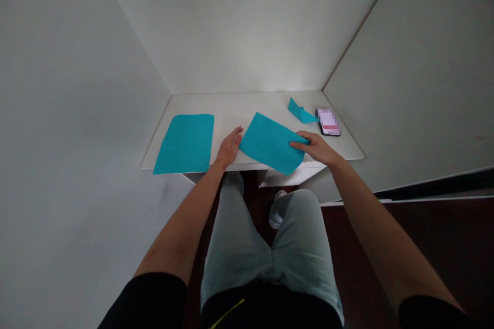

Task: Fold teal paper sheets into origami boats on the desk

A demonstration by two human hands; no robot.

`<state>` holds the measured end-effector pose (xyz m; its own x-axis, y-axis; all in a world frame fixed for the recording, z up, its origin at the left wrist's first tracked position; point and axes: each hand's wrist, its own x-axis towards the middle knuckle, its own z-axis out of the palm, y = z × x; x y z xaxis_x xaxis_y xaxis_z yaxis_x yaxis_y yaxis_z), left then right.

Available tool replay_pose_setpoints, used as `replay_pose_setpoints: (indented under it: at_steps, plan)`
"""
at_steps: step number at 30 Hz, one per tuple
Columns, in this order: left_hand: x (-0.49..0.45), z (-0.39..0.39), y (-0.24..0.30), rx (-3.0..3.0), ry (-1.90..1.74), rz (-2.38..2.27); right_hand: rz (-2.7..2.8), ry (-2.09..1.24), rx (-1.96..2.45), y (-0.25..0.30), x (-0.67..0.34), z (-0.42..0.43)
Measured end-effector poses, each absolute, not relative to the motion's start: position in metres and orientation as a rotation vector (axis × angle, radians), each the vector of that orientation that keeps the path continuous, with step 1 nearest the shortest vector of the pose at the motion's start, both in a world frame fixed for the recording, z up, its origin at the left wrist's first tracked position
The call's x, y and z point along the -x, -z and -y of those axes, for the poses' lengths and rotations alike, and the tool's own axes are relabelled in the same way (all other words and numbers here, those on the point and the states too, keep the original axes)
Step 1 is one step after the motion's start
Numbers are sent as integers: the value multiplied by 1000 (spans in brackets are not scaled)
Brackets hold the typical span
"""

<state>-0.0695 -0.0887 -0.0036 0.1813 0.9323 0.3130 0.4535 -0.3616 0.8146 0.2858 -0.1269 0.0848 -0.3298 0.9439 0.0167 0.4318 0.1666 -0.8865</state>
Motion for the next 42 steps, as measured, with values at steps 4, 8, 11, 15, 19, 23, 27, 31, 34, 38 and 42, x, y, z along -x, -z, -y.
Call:
replay_pose_setpoints:
  at_steps: [4,8,11,15,19,23,27,31,34,38,42]
  plan:
    - [72,85,11,-1821,-1200,-1291,1776,-1174,1348,-74,-277,88]
    - [70,91,3,-2010,-1158,-1367,2096,-723,1666,-49,-258,61]
    - [66,99,-10,-2222,-946,-1413,2214,-314,1776,-41,-241,64]
    - [57,108,-22,-2511,-553,-1392,2118,7,1724,-37,-227,84]
    - [52,111,-26,-2527,-457,-1474,1968,12,1788,-19,-232,97]
    - [51,111,-26,-2519,-480,-1518,1835,-97,1944,0,-245,97]
    - [52,112,-24,-2527,-485,-1511,1883,-134,1811,2,-250,97]
    - [52,112,-23,-2516,-483,-1528,2019,-201,1612,-8,-249,104]
    - [52,111,-22,-2520,-485,-1513,2253,-260,1373,-15,-247,115]
    - [51,111,-22,-2534,-479,-1502,2395,-229,1310,-17,-239,129]
    - [50,112,-25,-2534,-443,-1486,2405,-224,1413,-10,-216,136]
